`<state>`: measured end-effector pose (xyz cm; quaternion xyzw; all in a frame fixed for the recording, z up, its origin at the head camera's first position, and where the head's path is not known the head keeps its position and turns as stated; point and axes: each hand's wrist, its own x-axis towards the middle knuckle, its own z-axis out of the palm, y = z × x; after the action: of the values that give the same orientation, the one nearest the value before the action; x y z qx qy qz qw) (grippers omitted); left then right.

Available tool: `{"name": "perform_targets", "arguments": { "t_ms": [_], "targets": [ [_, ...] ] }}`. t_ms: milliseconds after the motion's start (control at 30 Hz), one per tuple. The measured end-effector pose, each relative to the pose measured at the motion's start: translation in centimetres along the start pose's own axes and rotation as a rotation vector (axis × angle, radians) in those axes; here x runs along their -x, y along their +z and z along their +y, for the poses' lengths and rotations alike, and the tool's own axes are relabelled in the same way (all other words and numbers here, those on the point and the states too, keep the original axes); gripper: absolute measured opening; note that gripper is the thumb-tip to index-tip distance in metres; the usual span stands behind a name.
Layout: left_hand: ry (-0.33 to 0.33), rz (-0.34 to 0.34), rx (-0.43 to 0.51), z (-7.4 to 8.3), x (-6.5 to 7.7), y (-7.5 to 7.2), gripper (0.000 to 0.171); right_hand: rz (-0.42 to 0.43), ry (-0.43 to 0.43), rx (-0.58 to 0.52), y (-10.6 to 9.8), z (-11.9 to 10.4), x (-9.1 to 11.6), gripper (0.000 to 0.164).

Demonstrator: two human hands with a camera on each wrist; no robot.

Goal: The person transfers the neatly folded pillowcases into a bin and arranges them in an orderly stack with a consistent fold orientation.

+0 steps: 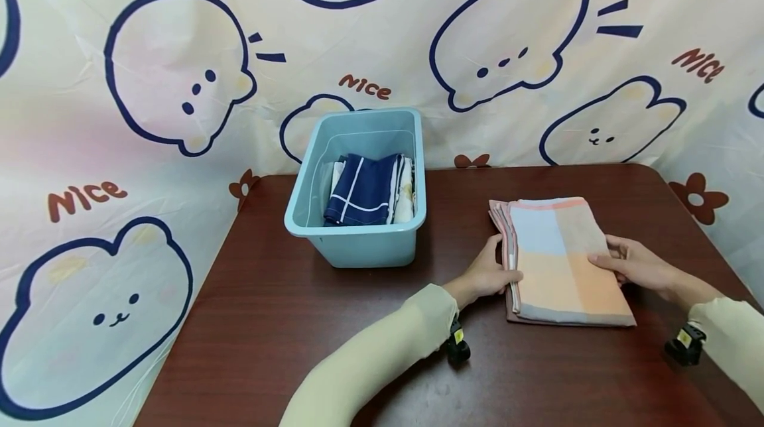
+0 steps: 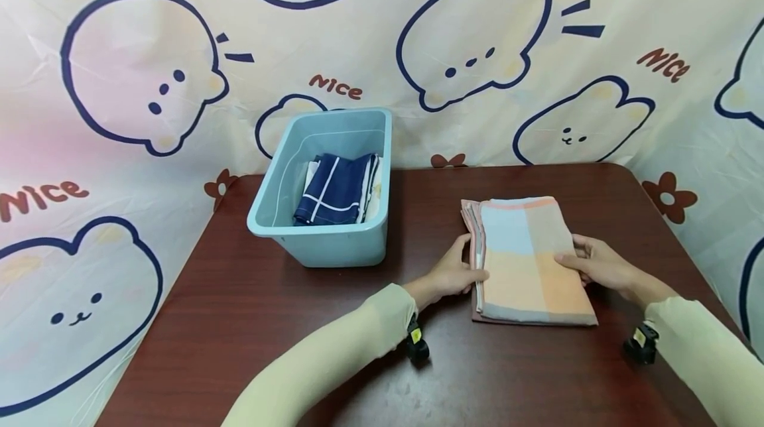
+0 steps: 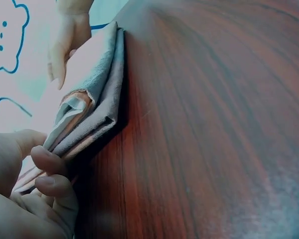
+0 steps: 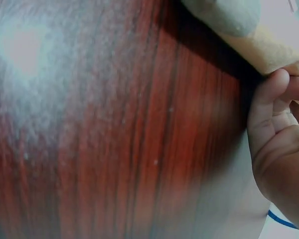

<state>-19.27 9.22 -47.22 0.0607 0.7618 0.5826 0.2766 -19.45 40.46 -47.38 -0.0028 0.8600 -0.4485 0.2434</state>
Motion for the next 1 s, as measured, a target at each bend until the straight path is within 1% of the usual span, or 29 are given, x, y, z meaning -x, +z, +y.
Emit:
{"name": "perform_targets", "arguments": {
  "t_ms": [167, 433, 633, 800, 1000],
  "targets": [
    [0.038, -0.007, -0.006, -0.2, 0.5, -0.2, 0.084, 0.015, -0.021, 0.024, 0.2, -0.6, 0.4, 0.075],
    [0.094, 0.024, -0.037, -0.6, 1.3, -0.7, 0.083, 0.032, -0.053, 0.063, 0.4, -1.8, 1.0, 0.072],
    [0.145, 0.052, -0.033, -0.8, 1.8, -1.3, 0.08, 0.015, -0.085, 0.036, 0.3, -3.0, 1.2, 0.069],
    [0.193, 0.023, 0.003, -0.5, 2.4, -1.8, 0.08, 0.01, -0.115, 0.036, 0.2, -3.8, 1.4, 0.067],
    [0.211, -0.008, 0.033, 0.0, 3.2, -2.4, 0.08, 0.0, -0.135, 0.04, 0.6, -4.5, 1.8, 0.063]
  ]
}}
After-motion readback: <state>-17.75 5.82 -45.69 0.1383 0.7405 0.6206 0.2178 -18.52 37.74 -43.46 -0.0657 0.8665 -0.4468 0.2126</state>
